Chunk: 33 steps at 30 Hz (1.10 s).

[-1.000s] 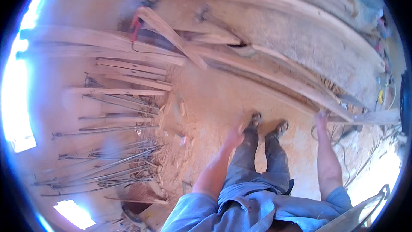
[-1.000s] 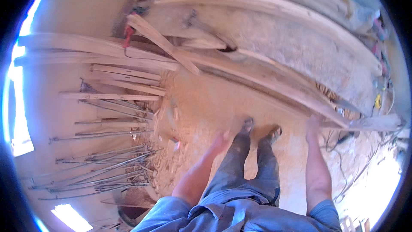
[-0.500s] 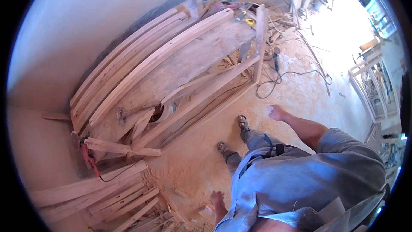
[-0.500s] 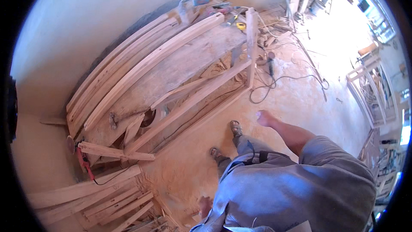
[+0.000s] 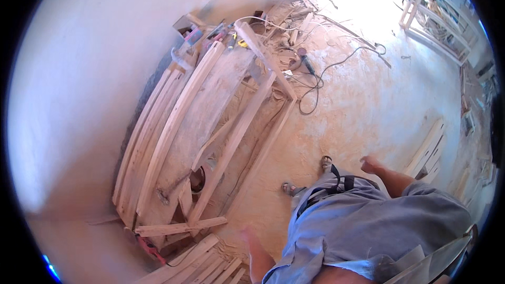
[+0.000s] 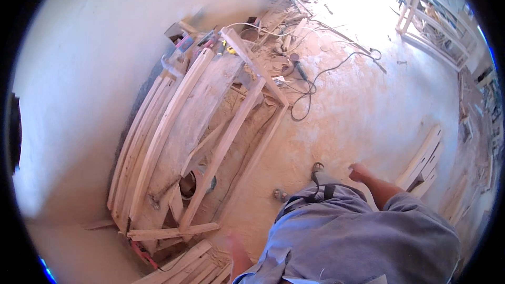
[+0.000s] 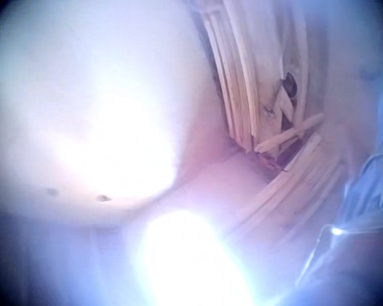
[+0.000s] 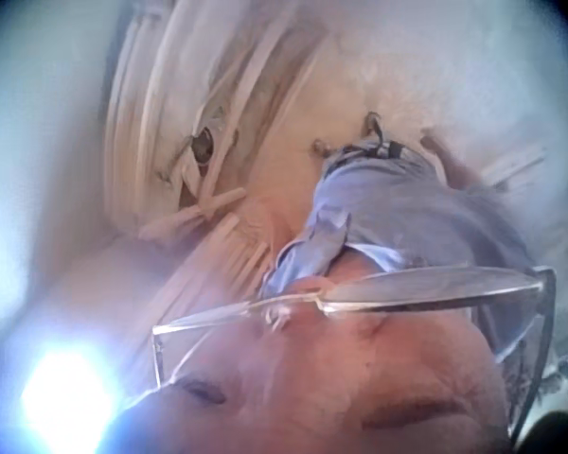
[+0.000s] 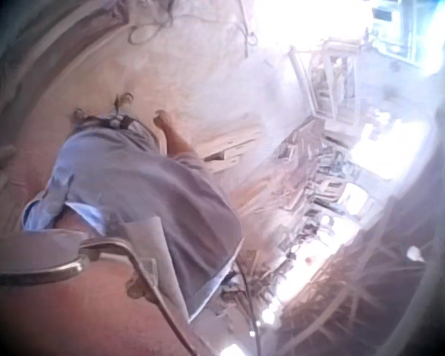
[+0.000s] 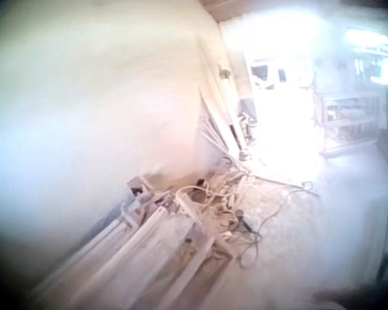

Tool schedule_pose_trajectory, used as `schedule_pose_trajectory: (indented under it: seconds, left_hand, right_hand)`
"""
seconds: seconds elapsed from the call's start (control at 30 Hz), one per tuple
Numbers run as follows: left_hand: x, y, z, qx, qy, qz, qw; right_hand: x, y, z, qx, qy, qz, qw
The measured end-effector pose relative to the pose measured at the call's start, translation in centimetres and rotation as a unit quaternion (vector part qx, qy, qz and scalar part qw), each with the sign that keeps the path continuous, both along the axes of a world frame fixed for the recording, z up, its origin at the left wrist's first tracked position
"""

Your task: The person uses a hammer to strike a long wooden plank, seemingly to remove a nail or adjust its position. They then apply a white substance from a small container onto the wood using a cloth or paper towel. The person continues to hammer the plank and inspect it.

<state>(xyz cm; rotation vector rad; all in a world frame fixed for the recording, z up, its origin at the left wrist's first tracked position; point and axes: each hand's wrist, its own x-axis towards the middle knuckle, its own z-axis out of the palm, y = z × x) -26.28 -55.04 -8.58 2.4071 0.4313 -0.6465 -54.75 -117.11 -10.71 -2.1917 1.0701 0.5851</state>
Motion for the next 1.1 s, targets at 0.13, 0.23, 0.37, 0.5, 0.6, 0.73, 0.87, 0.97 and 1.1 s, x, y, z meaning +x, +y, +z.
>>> schedule_pose_trajectory:
  seconds: [0.13, 0.23, 0.37, 0.5, 0.6, 0.73, 0.87, 0.97, 1.1]
  left_hand:
    - [-4.9, -8.8, 1.4, -0.07, 0.07, -0.03, 0.995]
    - [-7.3, -16.0, 1.5, -0.018, 0.119, -0.196, 0.973]
    - [-3.5, -18.3, -0.7, 0.139, 0.11, -0.418, 0.891]
    - [7.6, -21.9, -0.2, 0.159, -0.12, -0.513, 0.835]
    - [11.2, -27.6, 3.0, 0.0, -0.075, -0.131, 0.989]
    - [20.4, -30.4, 3.6, -0.255, -0.017, 0.09, 0.963]
    - [32.4, -28.3, 0.2, -0.376, -0.037, 0.179, 0.909]
    - [43.0, -32.7, 0.8, -0.419, -0.117, 0.191, 0.88]
    - [57.3, -36.9, 5.5, -0.347, -0.22, 0.156, 0.898]
  right_hand:
    - [-7.7, -1.7, -2.1, -0.006, -0.022, -0.084, 0.996]
    - [-10.9, -4.1, -3.6, -0.001, -0.047, -0.2, 0.979]
    - [-13.8, -6.0, -7.0, -0.074, -0.089, -0.211, 0.971]
    - [-15.9, -9.6, -15.2, -0.071, -0.173, -0.298, 0.936]
    - [-14.2, -8.1, -13.4, 0.023, -0.143, -0.407, 0.902]
    - [-10.7, -7.4, -11.7, 0.064, -0.131, -0.386, 0.911]
    - [-5.2, -6.2, -5.4, 0.118, -0.059, -0.406, 0.904]
    - [-4.0, -8.0, -4.0, -0.005, -0.002, -0.331, 0.944]
    - [-0.3, -10.6, -2.8, 0.068, -0.008, -0.383, 0.921]
